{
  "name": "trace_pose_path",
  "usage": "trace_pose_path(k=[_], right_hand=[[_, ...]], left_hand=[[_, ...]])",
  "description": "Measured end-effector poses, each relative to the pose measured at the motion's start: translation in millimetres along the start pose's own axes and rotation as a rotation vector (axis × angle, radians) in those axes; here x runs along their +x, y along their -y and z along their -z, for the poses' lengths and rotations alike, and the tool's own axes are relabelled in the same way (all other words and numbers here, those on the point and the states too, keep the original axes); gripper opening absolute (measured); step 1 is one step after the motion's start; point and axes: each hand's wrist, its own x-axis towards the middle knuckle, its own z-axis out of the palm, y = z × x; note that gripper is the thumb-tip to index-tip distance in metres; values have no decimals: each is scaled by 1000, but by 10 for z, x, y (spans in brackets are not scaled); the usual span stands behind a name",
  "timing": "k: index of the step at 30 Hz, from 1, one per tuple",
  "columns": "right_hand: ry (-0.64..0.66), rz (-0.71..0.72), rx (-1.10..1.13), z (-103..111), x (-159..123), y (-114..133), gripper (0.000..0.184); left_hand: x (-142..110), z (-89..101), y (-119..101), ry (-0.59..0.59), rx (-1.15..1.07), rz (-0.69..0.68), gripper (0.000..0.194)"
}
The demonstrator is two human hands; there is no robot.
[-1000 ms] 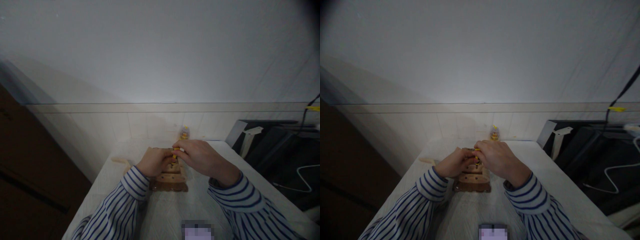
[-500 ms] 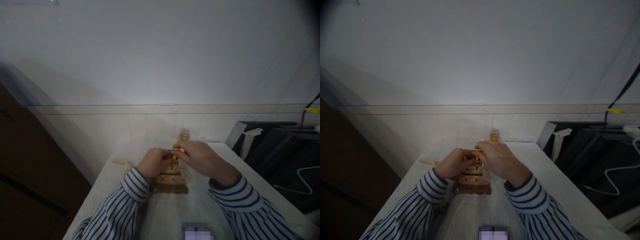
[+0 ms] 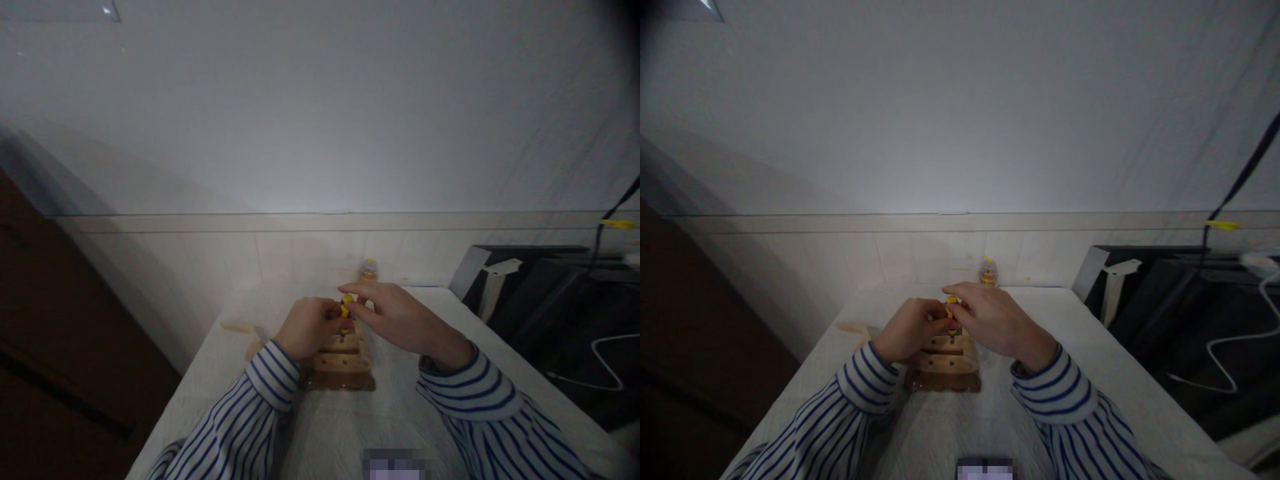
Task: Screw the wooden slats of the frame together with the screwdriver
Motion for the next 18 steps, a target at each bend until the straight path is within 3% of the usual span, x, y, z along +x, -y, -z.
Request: trace_pose_path(k=[18], right_hand=[[-12, -7, -134, -22, -15, -45, 24]], left_hand=[[-4, 3, -35, 33, 20, -48, 28]])
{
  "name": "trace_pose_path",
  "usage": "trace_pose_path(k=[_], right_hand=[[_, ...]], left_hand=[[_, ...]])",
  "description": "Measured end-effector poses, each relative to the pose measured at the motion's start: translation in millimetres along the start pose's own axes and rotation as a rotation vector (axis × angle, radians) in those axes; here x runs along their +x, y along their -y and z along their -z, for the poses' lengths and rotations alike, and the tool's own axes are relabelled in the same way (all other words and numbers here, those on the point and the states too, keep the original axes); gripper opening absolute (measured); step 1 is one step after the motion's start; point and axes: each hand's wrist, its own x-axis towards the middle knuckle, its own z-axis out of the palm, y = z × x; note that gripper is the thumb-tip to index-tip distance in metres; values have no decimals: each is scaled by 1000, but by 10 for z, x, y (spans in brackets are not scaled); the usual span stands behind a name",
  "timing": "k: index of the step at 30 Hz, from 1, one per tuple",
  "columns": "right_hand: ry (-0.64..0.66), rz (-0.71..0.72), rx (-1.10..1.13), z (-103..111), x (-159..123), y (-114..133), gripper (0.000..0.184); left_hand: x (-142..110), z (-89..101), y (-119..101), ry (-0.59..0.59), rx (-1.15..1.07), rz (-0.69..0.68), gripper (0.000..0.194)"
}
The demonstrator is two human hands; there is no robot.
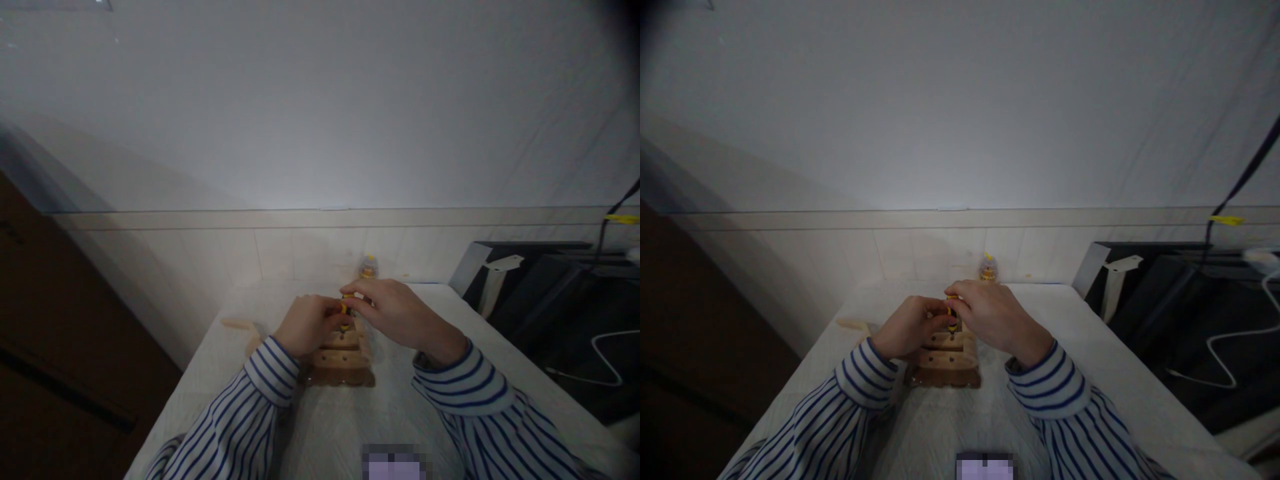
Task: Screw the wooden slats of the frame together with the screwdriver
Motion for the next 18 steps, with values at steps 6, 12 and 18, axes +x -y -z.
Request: trace_pose_path(k=[6, 12, 18], right_hand=[[-3, 9, -24, -11, 2, -23, 23], [2, 23, -42, 2, 1, -7, 23], [13, 31, -34, 1, 0, -15, 23]], left_hand=[[-1, 31, -19, 27, 10, -6, 27], [10, 30, -3, 41, 0, -23, 28], [3, 15, -9, 40, 15, 14, 28]])
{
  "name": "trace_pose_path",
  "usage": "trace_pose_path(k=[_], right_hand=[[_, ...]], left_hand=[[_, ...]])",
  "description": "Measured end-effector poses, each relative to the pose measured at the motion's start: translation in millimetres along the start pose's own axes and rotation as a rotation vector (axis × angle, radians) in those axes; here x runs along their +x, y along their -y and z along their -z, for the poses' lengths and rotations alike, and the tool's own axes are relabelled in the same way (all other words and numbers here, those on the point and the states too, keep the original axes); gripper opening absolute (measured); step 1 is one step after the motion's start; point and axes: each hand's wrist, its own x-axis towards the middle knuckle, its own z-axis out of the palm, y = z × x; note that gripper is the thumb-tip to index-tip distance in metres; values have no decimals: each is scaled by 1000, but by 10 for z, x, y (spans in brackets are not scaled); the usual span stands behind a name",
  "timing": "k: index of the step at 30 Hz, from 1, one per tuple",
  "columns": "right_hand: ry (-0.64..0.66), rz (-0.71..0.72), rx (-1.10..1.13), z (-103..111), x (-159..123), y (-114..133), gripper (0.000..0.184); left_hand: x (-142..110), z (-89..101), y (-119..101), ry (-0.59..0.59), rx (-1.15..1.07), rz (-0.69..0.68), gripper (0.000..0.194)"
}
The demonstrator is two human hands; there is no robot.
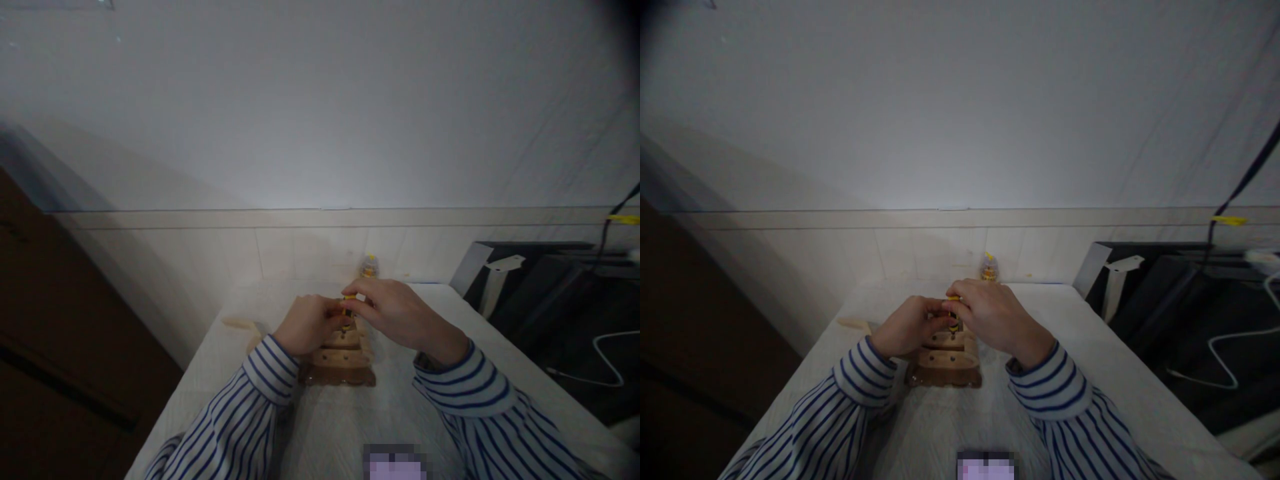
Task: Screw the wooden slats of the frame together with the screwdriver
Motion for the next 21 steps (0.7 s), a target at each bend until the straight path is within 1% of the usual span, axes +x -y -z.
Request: trace_pose_path(k=[4, 10, 16, 21], right_hand=[[-2, -12, -6, -9, 9, 1, 23], [-26, -39, 46, -30, 25, 47, 22], [-43, -8, 115, -19, 16, 33, 32], [-11, 12, 118, -21, 11, 24, 26]], left_hand=[[-1, 10, -11, -19, 12, 31, 30], [0, 7, 3, -27, -15, 26, 32], [-12, 29, -32, -19, -46, 42, 31], [-7, 38, -42, -22, -21, 46, 31]])
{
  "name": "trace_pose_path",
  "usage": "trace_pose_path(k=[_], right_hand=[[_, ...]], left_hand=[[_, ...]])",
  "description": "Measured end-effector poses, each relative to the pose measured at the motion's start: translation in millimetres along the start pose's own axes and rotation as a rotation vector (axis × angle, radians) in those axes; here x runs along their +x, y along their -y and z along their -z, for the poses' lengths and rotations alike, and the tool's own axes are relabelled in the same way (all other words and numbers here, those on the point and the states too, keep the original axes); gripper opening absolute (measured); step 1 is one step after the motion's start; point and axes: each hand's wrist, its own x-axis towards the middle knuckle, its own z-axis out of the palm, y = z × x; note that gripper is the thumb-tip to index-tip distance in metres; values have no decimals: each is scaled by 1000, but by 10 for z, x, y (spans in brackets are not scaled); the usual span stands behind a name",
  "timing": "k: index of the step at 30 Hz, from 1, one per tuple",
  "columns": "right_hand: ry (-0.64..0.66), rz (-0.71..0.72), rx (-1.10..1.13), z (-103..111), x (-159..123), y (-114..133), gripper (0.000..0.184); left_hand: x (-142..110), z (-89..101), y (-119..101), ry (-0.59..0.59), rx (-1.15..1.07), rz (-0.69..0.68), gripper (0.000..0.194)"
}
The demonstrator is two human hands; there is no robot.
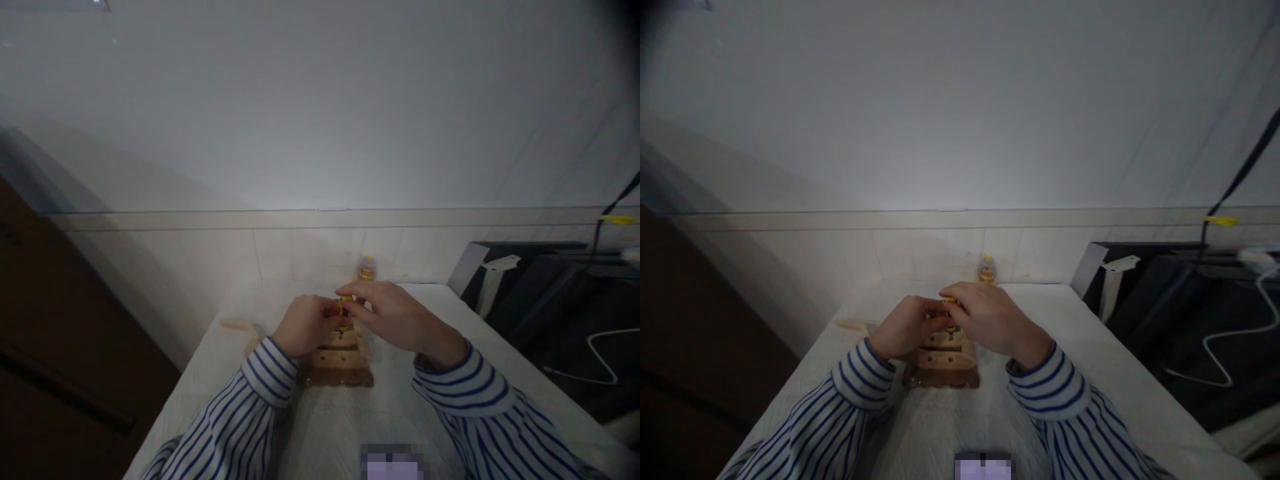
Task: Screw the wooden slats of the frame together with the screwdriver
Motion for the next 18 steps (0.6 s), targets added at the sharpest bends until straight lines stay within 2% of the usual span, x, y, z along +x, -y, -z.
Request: trace_pose_path(k=[18], right_hand=[[13, -27, -100, 7, -3, 3, 20]], left_hand=[[7, -23, 30, 61, -53, -48, 29]])
